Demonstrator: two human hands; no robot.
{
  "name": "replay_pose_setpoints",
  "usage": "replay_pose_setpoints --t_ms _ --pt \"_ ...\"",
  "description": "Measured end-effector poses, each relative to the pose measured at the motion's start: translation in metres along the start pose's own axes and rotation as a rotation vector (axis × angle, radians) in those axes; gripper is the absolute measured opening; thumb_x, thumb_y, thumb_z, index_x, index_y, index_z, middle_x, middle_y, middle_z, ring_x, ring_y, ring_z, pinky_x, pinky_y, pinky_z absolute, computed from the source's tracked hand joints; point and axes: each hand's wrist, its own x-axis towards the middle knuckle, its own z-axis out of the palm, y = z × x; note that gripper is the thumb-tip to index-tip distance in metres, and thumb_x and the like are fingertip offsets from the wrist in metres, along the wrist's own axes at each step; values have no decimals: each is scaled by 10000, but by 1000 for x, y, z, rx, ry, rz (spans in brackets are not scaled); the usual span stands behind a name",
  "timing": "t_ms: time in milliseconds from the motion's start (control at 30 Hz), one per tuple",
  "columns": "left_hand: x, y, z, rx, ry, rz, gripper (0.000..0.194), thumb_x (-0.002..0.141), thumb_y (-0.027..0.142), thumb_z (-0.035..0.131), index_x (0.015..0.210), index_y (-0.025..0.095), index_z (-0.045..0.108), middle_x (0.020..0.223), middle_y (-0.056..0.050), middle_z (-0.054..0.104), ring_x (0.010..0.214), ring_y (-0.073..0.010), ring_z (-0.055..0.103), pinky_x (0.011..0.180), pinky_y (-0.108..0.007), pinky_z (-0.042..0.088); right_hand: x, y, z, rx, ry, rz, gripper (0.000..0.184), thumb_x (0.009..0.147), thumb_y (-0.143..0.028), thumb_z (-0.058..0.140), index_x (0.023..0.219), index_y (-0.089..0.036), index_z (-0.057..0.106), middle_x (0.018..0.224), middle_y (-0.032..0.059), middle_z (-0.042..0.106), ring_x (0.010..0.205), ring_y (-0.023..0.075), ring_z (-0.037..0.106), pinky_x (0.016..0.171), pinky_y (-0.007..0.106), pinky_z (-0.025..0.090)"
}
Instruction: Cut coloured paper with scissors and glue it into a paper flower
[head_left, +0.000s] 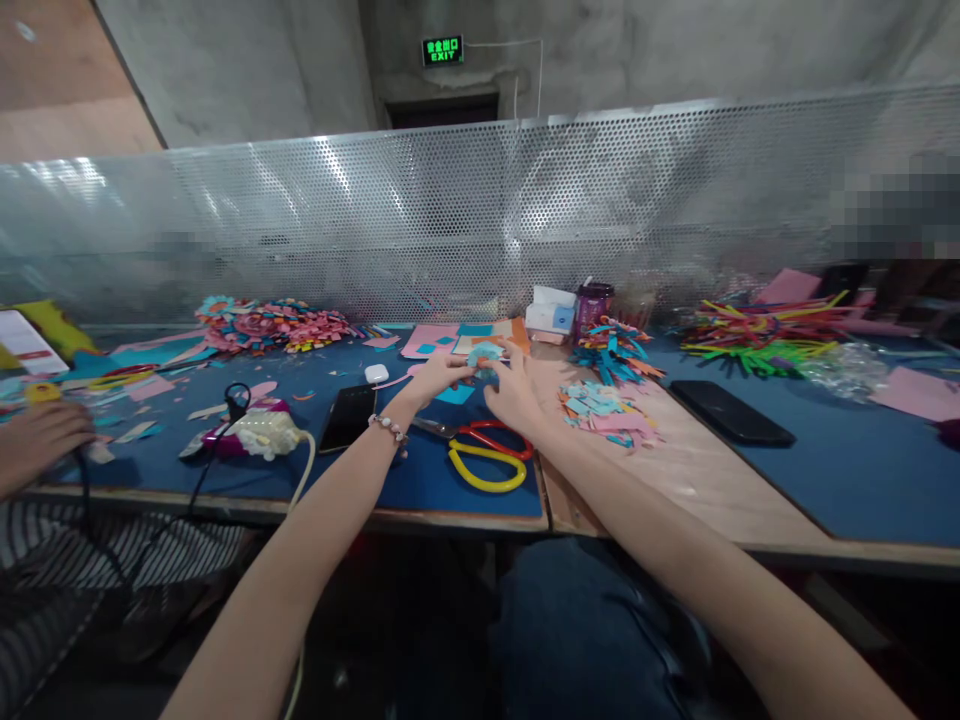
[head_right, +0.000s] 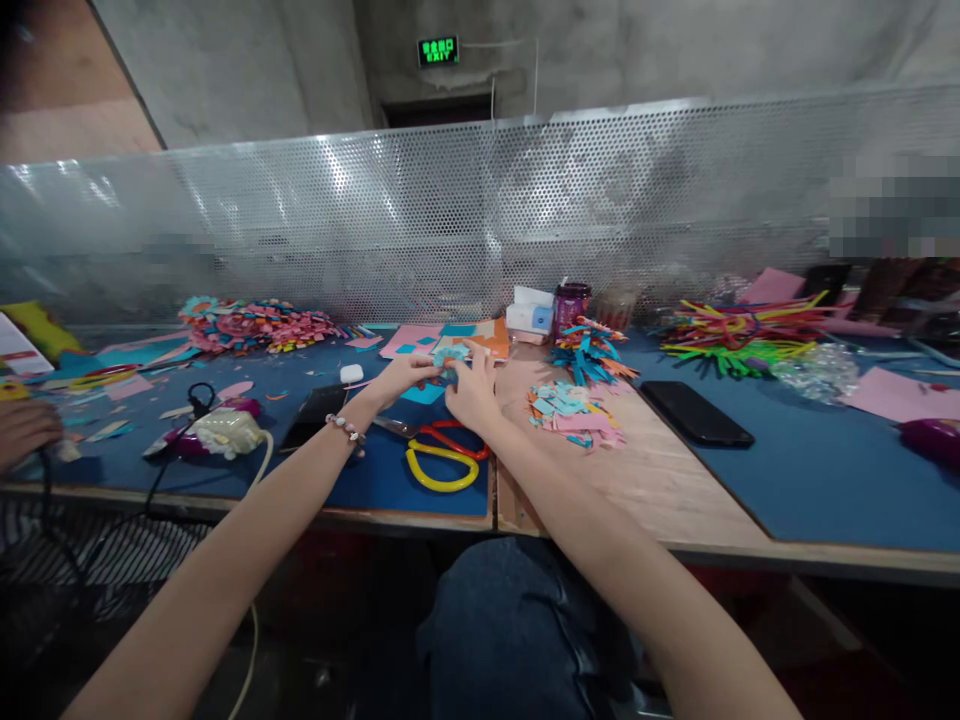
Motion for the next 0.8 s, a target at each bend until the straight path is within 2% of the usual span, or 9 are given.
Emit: replay_pose_setpoints --t_ms 100,233,333,467,567,633,700,733,800 --pt "-1 -4 -9 68 -20 -128 276 734 415 598 817 163 673 806 -60 688 729 -141 623 569 -221 390 2 1 -3 -2 21 -17 341 712 -84 488 997 -195 639 1372 103 380 1227 284 363 1015 498 297" --pt "-4 -12 -24 245 -34 -321 286 689 451 629 668 166 639 725 -60 685 630 -146 605 513 -223 369 9 18 -5 10 201 44 161 821 -251 530 943 -182 610 1161 118 523 1121 251 439 963 424 349" --pt "-7 -14 -29 280 -46 -307 274 663 450 656 618 180 637 618 -48 650 582 -145 573 497 -226 358 15 41 -4 29 289 160 172 818 -358 571 815 -191 609 995 85 559 1011 239 478 903 395 378" --pt "-6 -14 -29 262 -50 -264 266 678 451 655 647 187 644 599 -35 616 580 -135 553 489 -221 347 21 72 -10 128 339 325 199 786 -365 597 727 -178 631 919 81 566 923 227 497 861 384 390" --pt "0 -16 -34 182 108 -231 274 736 447 602 742 176 637 691 -48 630 610 -125 560 476 -211 339 23 84 -17 176 359 364 199 790 -338 578 714 -164 638 878 83 582 895 220 506 838 373 396" --pt "4 -20 -40 109 279 -213 274 772 433 558 824 171 619 741 -56 636 627 -120 574 475 -205 344 23 85 -19 161 344 345 196 802 -311 557 701 -161 633 844 83 599 909 225 511 839 371 394" --pt "6 -27 -45 95 348 -222 282 771 430 559 879 173 602 762 -55 644 623 -120 585 480 -204 360 22 82 -16 125 276 294 204 823 -287 529 700 -162 632 827 86 619 904 223 526 836 362 396" --pt "5 -30 -47 133 307 -255 291 744 437 591 863 172 599 734 -50 643 598 -123 581 477 -208 363 21 79 -12 111 212 263 226 846 -278 497 709 -163 636 823 86 629 883 216 538 824 354 402" --pt "3 -36 -49 236 126 -331 307 663 450 672 776 173 604 660 -37 637 544 -128 563 467 -215 357 18 71 -3 93 47 201 278 889 -274 437 739 -165 645 817 81 647 829 195 561 795 332 413"
